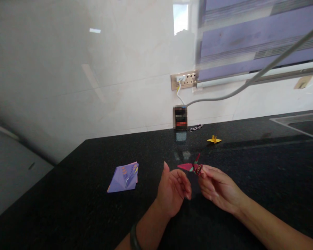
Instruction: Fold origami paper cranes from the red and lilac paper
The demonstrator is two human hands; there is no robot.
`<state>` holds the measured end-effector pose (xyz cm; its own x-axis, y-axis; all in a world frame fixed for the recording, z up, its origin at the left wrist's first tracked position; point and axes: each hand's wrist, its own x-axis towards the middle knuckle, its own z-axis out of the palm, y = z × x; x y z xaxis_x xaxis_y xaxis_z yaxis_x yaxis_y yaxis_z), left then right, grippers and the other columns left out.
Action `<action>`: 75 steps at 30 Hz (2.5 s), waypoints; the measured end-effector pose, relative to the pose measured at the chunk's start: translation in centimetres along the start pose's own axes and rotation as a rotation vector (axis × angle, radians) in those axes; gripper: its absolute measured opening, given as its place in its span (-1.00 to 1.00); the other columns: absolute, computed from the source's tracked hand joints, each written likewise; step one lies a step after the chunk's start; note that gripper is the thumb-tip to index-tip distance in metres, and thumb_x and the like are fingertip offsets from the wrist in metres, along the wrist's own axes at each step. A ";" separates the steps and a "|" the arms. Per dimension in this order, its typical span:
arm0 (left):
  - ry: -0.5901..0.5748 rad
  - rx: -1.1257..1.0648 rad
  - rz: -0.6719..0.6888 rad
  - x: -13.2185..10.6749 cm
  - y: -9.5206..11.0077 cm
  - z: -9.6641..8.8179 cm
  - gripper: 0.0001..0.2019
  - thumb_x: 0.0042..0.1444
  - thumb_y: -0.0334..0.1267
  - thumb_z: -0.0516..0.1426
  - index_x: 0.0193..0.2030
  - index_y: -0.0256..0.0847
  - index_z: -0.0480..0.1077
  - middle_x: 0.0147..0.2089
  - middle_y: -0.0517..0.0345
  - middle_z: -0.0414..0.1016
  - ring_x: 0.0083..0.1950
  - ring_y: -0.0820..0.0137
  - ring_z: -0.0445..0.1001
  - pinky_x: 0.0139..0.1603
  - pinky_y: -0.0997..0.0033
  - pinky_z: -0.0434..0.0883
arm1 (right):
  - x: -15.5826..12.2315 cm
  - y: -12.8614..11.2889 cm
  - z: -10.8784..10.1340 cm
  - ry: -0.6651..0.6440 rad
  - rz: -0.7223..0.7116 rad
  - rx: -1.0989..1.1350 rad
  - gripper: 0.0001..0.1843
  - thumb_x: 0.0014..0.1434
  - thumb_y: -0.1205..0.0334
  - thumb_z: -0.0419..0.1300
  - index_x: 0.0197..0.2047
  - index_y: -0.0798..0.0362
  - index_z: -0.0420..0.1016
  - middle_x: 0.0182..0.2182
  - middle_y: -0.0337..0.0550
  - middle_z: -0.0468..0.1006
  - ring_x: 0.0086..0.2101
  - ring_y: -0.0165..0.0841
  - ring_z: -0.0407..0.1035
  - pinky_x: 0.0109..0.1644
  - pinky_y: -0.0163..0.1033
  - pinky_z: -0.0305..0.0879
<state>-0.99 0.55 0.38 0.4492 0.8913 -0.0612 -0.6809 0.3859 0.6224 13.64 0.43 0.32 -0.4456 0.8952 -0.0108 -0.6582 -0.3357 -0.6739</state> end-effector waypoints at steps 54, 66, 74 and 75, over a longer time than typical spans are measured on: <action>0.078 0.092 -0.106 0.6 1.7 -1.2 -0.36 -0.06 0.28 -0.22 -0.56 -0.32 0.28 -0.71 0.16 0.28 -0.72 0.52 0.23 -0.71 0.54 0.14 | 0.4 -1.5 -1.4 0.015 -0.018 0.051 -0.67 0.15 0.23 -0.01 -0.63 0.09 0.20 -0.80 -0.45 0.05 -0.76 -0.59 -0.13 -0.61 -0.40 0.20; 0.047 0.399 -0.084 0.2 0.6 -1.1 -0.77 0.02 -0.19 0.08 -0.51 -0.34 0.29 -0.67 0.23 0.28 -0.71 0.61 0.21 -0.69 0.62 0.13 | 0.5 0.1 -0.3 0.067 0.011 -0.296 -0.68 0.12 0.13 0.05 -0.54 0.17 0.36 -0.84 -0.43 0.12 -0.80 -0.61 -0.11 -0.72 -0.46 0.09; 0.087 0.045 -0.072 0.3 -0.6 -0.1 -0.80 0.04 -0.20 0.08 -0.37 -0.35 0.32 -0.61 0.26 0.26 -0.64 0.64 0.20 -0.59 0.61 0.16 | 0.8 1.0 -0.5 -0.025 0.074 0.067 -0.82 0.10 0.21 0.09 -0.46 0.13 0.34 -0.76 -0.42 0.13 -0.76 -0.62 -0.06 -0.66 -0.48 0.06; 0.090 0.019 -0.068 0.3 -0.8 0.0 -0.80 0.04 -0.20 0.08 -0.36 -0.36 0.32 -0.61 0.26 0.26 -0.64 0.64 0.20 -0.58 0.61 0.16 | 0.8 1.1 -0.5 -0.034 0.069 0.082 -0.82 0.10 0.21 0.09 -0.46 0.13 0.34 -0.76 -0.42 0.13 -0.75 -0.61 -0.05 -0.65 -0.48 0.06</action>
<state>-0.33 0.57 -0.12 0.4397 0.8814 -0.1727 -0.6395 0.4422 0.6289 12.85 0.95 -0.84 -0.5112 0.8590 -0.0288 -0.6721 -0.4204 -0.6095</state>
